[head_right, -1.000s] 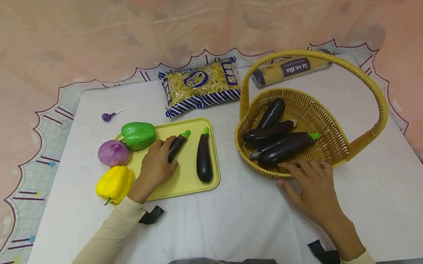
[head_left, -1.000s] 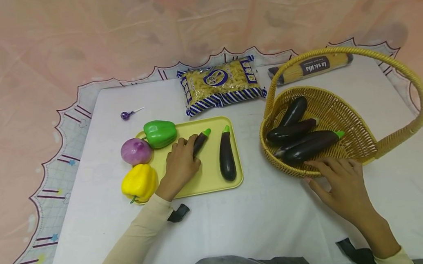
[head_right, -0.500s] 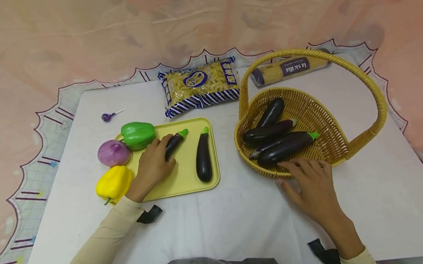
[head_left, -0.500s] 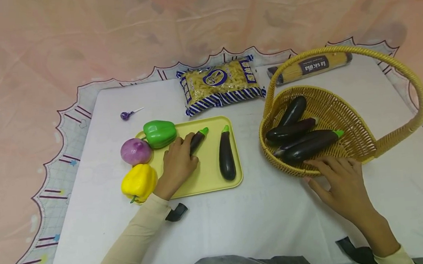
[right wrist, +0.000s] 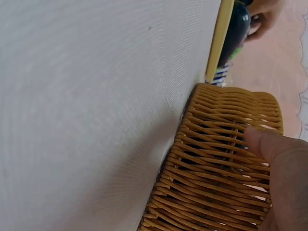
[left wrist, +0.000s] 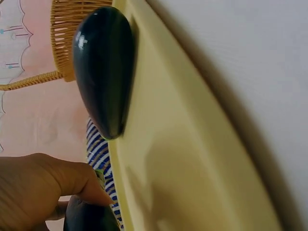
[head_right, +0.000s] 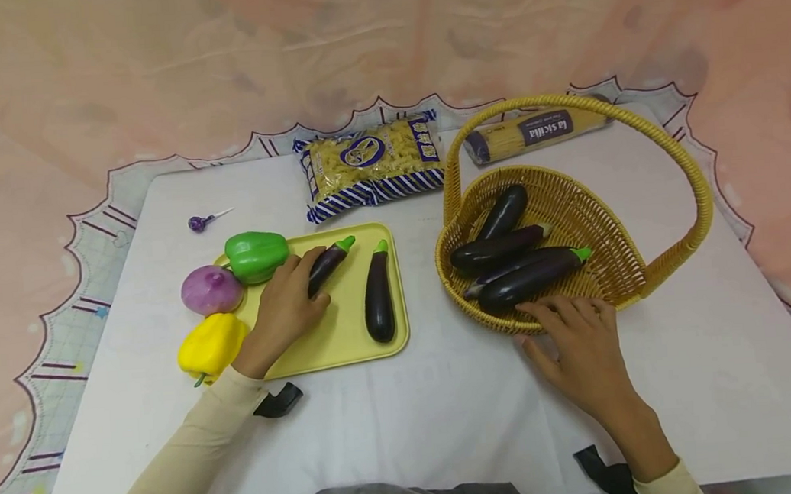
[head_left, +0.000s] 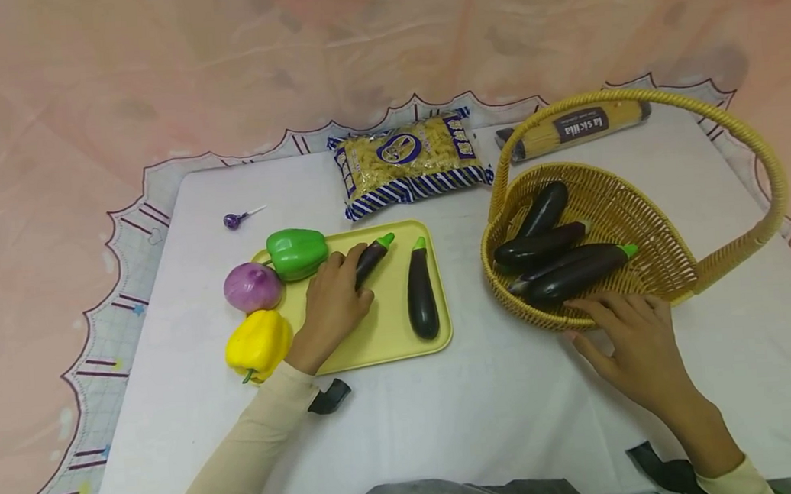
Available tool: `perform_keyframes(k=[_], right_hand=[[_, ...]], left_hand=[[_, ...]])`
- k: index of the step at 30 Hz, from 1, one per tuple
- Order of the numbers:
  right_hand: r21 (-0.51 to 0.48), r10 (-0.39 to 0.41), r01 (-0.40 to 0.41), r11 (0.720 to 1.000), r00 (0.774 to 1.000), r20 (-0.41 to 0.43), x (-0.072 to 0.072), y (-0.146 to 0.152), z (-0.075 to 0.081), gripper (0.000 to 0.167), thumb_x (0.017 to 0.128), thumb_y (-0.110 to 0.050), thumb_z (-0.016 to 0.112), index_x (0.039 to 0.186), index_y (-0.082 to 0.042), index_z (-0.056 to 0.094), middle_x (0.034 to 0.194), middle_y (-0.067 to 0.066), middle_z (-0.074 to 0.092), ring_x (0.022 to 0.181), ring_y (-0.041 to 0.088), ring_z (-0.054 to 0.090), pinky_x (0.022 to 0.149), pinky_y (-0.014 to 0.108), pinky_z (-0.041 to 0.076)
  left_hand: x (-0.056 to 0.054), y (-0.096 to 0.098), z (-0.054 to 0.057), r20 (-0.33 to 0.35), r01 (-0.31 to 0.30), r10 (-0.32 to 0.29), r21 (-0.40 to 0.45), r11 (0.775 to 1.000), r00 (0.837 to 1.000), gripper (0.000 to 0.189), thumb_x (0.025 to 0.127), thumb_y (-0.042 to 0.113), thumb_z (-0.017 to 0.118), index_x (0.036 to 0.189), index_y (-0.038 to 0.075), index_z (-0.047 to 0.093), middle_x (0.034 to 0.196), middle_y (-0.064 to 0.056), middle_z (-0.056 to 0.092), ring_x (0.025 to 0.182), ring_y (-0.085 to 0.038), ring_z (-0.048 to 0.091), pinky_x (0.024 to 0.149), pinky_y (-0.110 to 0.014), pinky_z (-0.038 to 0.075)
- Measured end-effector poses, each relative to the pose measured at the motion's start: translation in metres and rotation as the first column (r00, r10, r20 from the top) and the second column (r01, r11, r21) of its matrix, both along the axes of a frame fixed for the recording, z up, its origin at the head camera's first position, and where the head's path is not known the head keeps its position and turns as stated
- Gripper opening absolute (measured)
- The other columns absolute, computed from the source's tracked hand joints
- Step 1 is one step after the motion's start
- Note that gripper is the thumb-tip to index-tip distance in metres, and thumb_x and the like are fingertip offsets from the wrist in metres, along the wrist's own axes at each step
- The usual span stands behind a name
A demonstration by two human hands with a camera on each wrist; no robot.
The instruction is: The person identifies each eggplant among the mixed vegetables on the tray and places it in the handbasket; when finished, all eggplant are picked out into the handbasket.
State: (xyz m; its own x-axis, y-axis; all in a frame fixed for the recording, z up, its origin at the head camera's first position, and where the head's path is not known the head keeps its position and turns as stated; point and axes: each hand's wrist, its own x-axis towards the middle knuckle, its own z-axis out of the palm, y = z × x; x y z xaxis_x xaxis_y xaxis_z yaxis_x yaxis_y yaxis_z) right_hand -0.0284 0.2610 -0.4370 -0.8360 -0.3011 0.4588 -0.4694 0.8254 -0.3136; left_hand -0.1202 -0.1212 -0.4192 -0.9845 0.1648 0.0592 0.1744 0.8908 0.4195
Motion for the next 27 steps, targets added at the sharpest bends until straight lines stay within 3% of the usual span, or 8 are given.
perform_keyframes(k=[20, 27], right_hand=[[-0.001, -0.003, 0.003, 1.0, 1.0, -0.009, 0.0, -0.001, 0.0, 0.058, 0.097, -0.058, 0.043, 0.107, -0.008, 0.069, 0.094, 0.012, 0.064, 0.084, 0.032, 0.051, 0.082, 0.054, 0.027], [-0.002, -0.001, 0.001, 1.0, 1.0, -0.005, 0.0, -0.001, 0.0, 0.058, 0.097, -0.058, 0.043, 0.108, -0.008, 0.069, 0.095, 0.013, 0.064, 0.085, 0.031, 0.051, 0.082, 0.054, 0.027]], left_hand=[[0.001, 0.027, 0.026, -0.044, 0.162, -0.161, 0.01, 0.987, 0.986, 0.066, 0.081, 0.008, 0.069, 0.143, 0.014, 0.047, 0.105, -0.014, 0.058, 0.086, -0.029, 0.052, 0.072, -0.041, 0.041], [-0.001, 0.043, 0.034, -0.02, 0.191, -0.191, 0.01, 0.982, 0.981, 0.067, 0.082, 0.01, 0.07, 0.144, 0.015, 0.047, 0.104, -0.01, 0.058, 0.087, -0.026, 0.051, 0.072, -0.039, 0.041]])
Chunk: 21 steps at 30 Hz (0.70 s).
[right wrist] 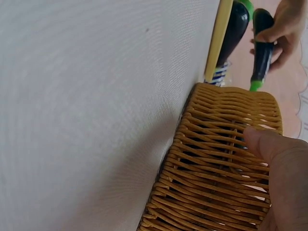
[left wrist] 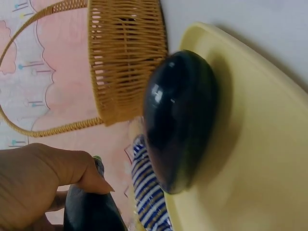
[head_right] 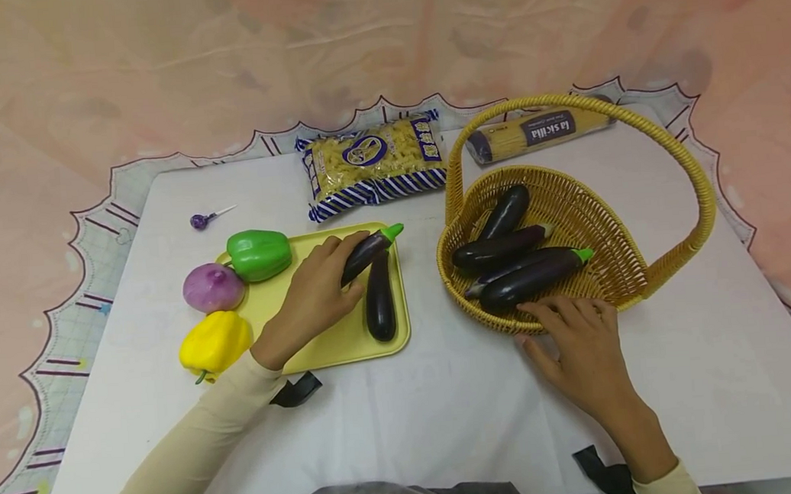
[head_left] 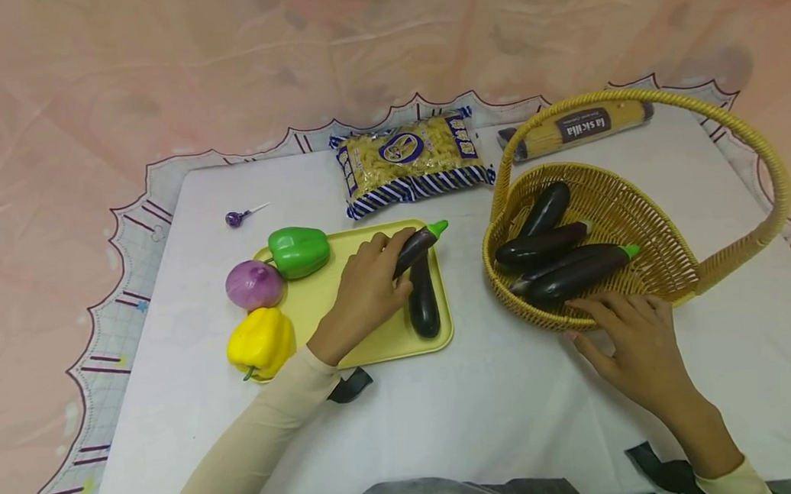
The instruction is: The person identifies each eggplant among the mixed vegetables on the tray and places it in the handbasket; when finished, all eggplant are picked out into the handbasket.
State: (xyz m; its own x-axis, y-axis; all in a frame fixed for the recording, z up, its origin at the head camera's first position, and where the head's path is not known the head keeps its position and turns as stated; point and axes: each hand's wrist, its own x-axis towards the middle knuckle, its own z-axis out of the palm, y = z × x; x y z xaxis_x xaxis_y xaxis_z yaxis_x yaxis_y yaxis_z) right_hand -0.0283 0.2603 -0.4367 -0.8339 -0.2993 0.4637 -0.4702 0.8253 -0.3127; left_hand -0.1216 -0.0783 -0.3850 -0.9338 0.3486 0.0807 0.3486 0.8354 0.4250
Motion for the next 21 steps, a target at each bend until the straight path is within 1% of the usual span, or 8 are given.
perform_keyframes(k=[9, 17, 21], right_hand=[[-0.005, 0.001, -0.001, 1.0, 1.0, 0.012, 0.0, 0.0, 0.001, 0.059, 0.097, -0.059, 0.042, 0.109, -0.009, 0.07, 0.095, 0.012, 0.065, 0.086, 0.031, 0.051, 0.082, 0.054, 0.027], [-0.002, -0.007, 0.007, 1.0, 1.0, 0.002, 0.0, -0.001, 0.001, 0.061, 0.097, -0.061, 0.041, 0.107, -0.008, 0.07, 0.094, 0.012, 0.064, 0.085, 0.031, 0.051, 0.081, 0.053, 0.027], [0.0, -0.009, 0.009, 1.0, 1.0, -0.006, 0.0, -0.001, 0.0, 0.062, 0.097, -0.062, 0.041, 0.106, -0.008, 0.07, 0.094, 0.012, 0.064, 0.084, 0.03, 0.051, 0.081, 0.053, 0.027]], left_hand=[[-0.002, 0.02, 0.009, -0.001, 0.067, -0.067, -0.002, 0.998, 0.998, 0.066, 0.084, 0.009, 0.066, 0.145, 0.016, 0.046, 0.11, -0.011, 0.059, 0.089, -0.025, 0.051, 0.074, -0.04, 0.042], [-0.004, 0.036, 0.013, -0.028, 0.119, -0.119, -0.013, 0.993, 0.992, 0.065, 0.085, 0.01, 0.067, 0.146, 0.018, 0.045, 0.114, -0.01, 0.059, 0.09, -0.024, 0.052, 0.074, -0.039, 0.043], [-0.006, 0.044, 0.015, -0.028, 0.136, -0.136, -0.024, 0.99, 0.99, 0.065, 0.084, 0.01, 0.068, 0.145, 0.018, 0.045, 0.114, -0.011, 0.059, 0.091, -0.024, 0.053, 0.075, -0.038, 0.044]])
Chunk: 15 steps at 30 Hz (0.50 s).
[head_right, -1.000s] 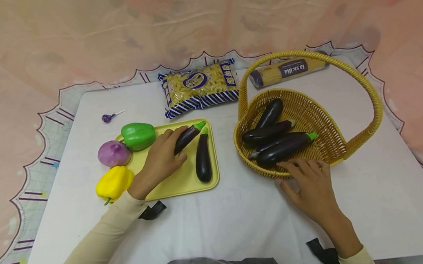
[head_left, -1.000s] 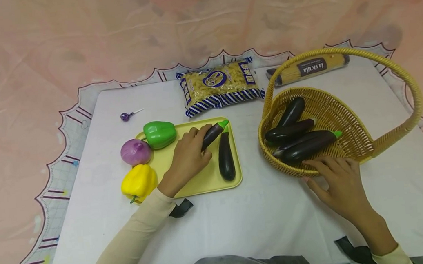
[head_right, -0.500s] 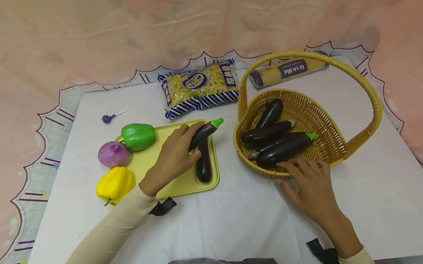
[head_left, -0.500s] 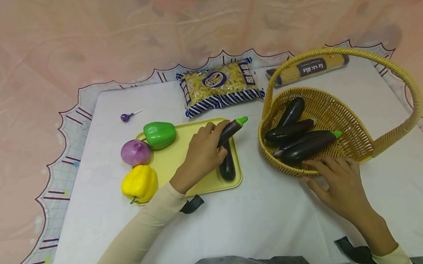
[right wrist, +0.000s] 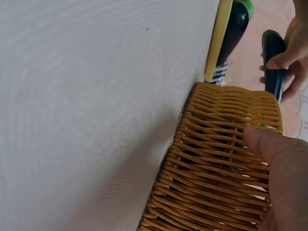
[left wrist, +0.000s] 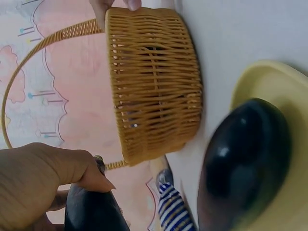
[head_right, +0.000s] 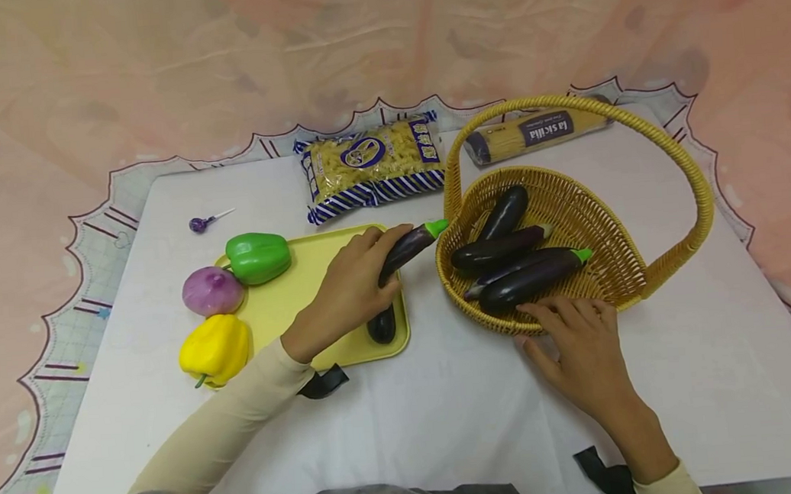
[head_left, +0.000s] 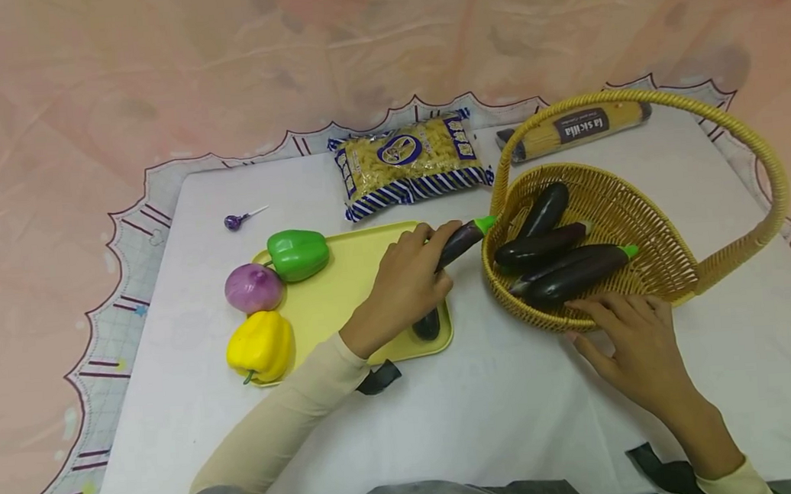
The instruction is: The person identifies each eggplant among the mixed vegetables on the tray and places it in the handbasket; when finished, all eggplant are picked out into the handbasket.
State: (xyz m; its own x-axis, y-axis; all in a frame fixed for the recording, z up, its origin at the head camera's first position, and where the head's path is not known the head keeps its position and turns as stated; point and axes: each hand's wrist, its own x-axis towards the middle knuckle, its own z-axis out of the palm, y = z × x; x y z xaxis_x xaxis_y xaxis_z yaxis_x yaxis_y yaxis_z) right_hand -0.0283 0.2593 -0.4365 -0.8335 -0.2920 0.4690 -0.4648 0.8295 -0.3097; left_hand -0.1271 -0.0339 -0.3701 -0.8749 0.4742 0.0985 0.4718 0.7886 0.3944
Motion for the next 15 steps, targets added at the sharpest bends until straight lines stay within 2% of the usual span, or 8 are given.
perform_keyframes(k=[15], right_hand=[[-0.001, 0.004, -0.004, 1.0, 1.0, 0.015, 0.0, 0.001, 0.0, 0.061, 0.097, -0.06, 0.04, 0.108, -0.009, 0.07, 0.094, 0.011, 0.064, 0.086, 0.031, 0.052, 0.082, 0.053, 0.027]], left_hand=[[-0.005, 0.025, 0.006, 0.02, 0.061, -0.061, -0.045, 0.997, 0.998, 0.065, 0.087, 0.014, 0.065, 0.147, 0.021, 0.042, 0.119, -0.01, 0.059, 0.094, -0.024, 0.054, 0.077, -0.037, 0.045]])
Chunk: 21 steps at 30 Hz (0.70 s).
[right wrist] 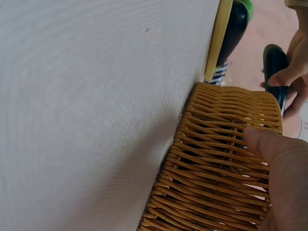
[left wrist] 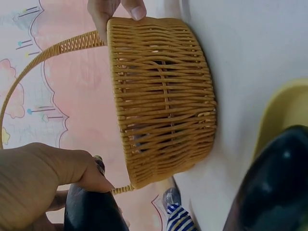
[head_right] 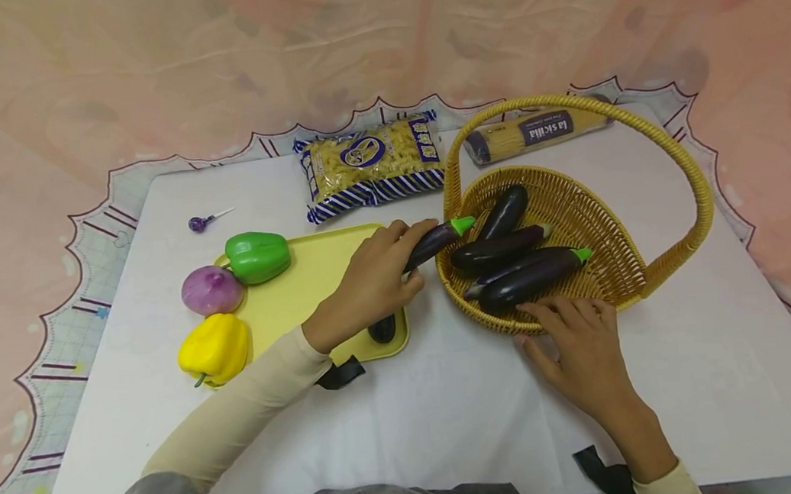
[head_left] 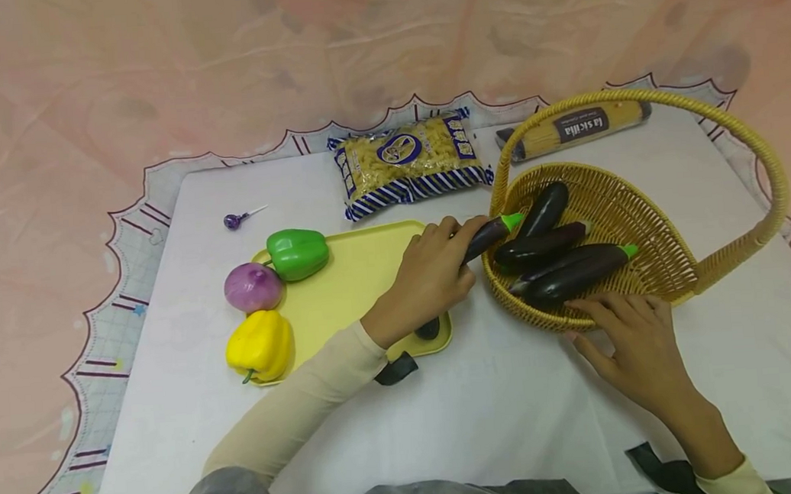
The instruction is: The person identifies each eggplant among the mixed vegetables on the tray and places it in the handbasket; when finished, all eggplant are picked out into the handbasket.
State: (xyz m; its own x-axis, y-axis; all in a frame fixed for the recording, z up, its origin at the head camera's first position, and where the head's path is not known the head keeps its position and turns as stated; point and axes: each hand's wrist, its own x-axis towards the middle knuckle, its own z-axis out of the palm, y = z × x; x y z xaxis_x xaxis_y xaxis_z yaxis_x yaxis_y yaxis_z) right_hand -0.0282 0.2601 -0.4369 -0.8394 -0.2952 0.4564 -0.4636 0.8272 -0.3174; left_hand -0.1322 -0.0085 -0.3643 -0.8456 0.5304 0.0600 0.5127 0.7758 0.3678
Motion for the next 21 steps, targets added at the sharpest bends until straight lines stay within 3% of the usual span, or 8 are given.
perform_keyframes(k=[13, 21], right_hand=[[0.006, 0.018, -0.018, 1.0, 1.0, 0.0, -0.003, 0.002, 0.0, 0.048, 0.094, -0.052, 0.052, 0.109, -0.009, 0.07, 0.095, 0.01, 0.064, 0.089, 0.032, 0.053, 0.083, 0.053, 0.027], [0.019, 0.009, -0.009, 1.0, 1.0, 0.02, 0.001, 0.002, 0.0, 0.035, 0.082, -0.033, 0.074, 0.11, -0.012, 0.07, 0.097, 0.007, 0.064, 0.089, 0.029, 0.052, 0.082, 0.05, 0.028]], left_hand=[[-0.002, 0.013, 0.004, -0.037, 0.044, -0.045, -0.032, 0.998, 0.998, 0.066, 0.089, 0.013, 0.063, 0.15, 0.019, 0.039, 0.124, -0.009, 0.059, 0.102, -0.025, 0.056, 0.08, -0.039, 0.048], [0.002, 0.017, 0.004, -0.054, 0.066, -0.068, -0.024, 0.997, 0.996, 0.063, 0.091, 0.017, 0.063, 0.149, 0.018, 0.04, 0.124, -0.009, 0.06, 0.104, -0.026, 0.057, 0.082, -0.04, 0.048]])
